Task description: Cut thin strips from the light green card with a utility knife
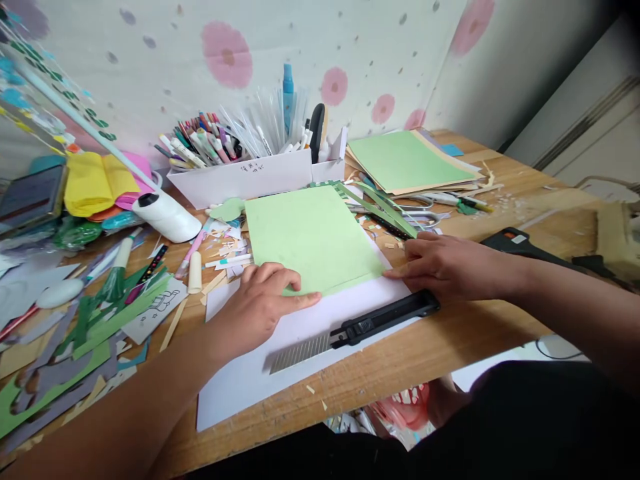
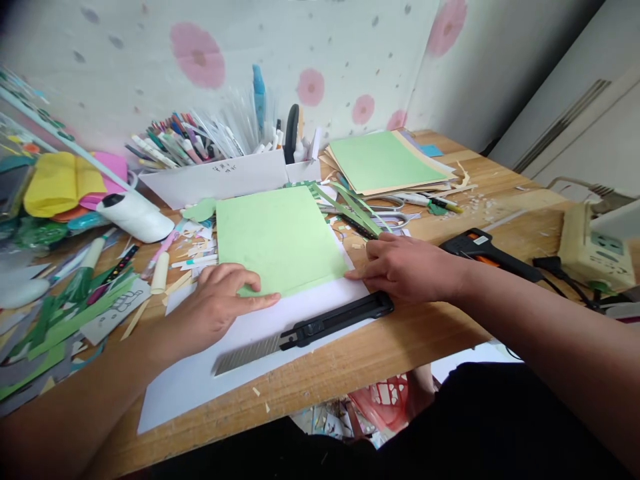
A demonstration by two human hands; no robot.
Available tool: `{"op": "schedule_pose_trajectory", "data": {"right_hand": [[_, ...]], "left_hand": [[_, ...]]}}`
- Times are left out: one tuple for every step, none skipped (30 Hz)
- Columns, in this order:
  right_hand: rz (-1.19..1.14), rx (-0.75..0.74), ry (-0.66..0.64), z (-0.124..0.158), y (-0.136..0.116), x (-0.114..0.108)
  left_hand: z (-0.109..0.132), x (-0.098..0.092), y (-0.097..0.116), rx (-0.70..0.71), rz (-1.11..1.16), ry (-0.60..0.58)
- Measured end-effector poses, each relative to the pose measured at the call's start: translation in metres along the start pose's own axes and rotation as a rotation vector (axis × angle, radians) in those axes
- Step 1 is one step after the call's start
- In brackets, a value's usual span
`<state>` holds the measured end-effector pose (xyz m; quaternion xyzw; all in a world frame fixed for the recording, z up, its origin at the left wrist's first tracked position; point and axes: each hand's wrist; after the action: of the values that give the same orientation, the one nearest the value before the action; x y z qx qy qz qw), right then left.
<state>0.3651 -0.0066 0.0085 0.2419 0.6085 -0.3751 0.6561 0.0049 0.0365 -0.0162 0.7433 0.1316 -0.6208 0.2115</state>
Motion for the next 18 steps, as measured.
{"op": "schedule_pose_trajectory", "data": {"right_hand": [[-0.004,0.007,-0.003,0.002,0.001,0.0],[-0.006,0.008,-0.003,0.003,0.002,0.001],[-0.008,0.007,-0.003,0.003,0.003,0.001],[-0.009,0.006,-0.004,0.003,0.003,0.001],[-0.011,0.007,-0.007,0.002,0.003,0.001],[-0.012,0.008,-0.012,0.002,0.003,0.0],[-0.012,0.008,-0.016,0.001,0.004,0.0],[-0.01,0.006,-0.018,0.001,0.004,0.0],[-0.008,0.003,-0.016,0.0,0.004,-0.001],[-0.007,-0.004,-0.01,0.0,0.004,-0.001],[-0.007,-0.012,-0.004,0.0,0.004,-0.001],[-0.01,-0.018,0.001,0.0,0.004,-0.002],[-0.015,-0.021,0.002,0.0,0.004,-0.002],[-0.02,-0.02,0.001,0.0,0.004,-0.002],[-0.027,-0.017,0.001,0.0,0.004,-0.002],[-0.033,-0.015,0.004,0.0,0.004,-0.002],[-0.041,-0.017,0.011,0.0,0.005,-0.001],[-0.05,-0.028,0.021,0.0,0.005,0.0]], "left_hand": [[0.001,-0.001,0.0,0.002,-0.008,0.006],[0.002,-0.002,0.0,0.003,-0.015,0.013],[0.004,-0.003,0.0,0.004,-0.021,0.02],[0.006,-0.004,0.0,0.007,-0.027,0.025],[0.01,-0.006,0.0,0.005,-0.035,0.027],[0.014,-0.007,-0.001,0.002,-0.042,0.024],[0.019,-0.009,-0.002,-0.001,-0.047,0.019],[0.025,-0.01,-0.003,-0.007,-0.052,0.012],[0.031,-0.011,-0.004,-0.018,-0.059,0.008],[0.037,-0.011,-0.005,-0.036,-0.066,0.006],[0.043,-0.011,-0.007,-0.059,-0.074,0.007],[0.05,-0.011,-0.008,-0.084,-0.083,0.005],[0.056,-0.012,-0.009,-0.113,-0.09,0.005],[0.062,-0.012,-0.011,-0.139,-0.092,0.006],[0.068,-0.013,-0.011,-0.16,-0.087,0.008],[0.072,-0.015,-0.011,-0.175,-0.077,0.014],[0.074,-0.016,-0.01,-0.185,-0.065,0.022],[0.075,-0.018,-0.009,-0.193,-0.053,0.034]]}}
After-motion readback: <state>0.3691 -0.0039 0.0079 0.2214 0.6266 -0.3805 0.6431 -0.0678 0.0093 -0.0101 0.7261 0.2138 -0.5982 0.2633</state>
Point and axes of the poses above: each hand's wrist, its own z-axis away from the middle knuckle, its own x-axis out of the palm, y = z × x, and after that the axes turned 3 degrees about z, right-handed
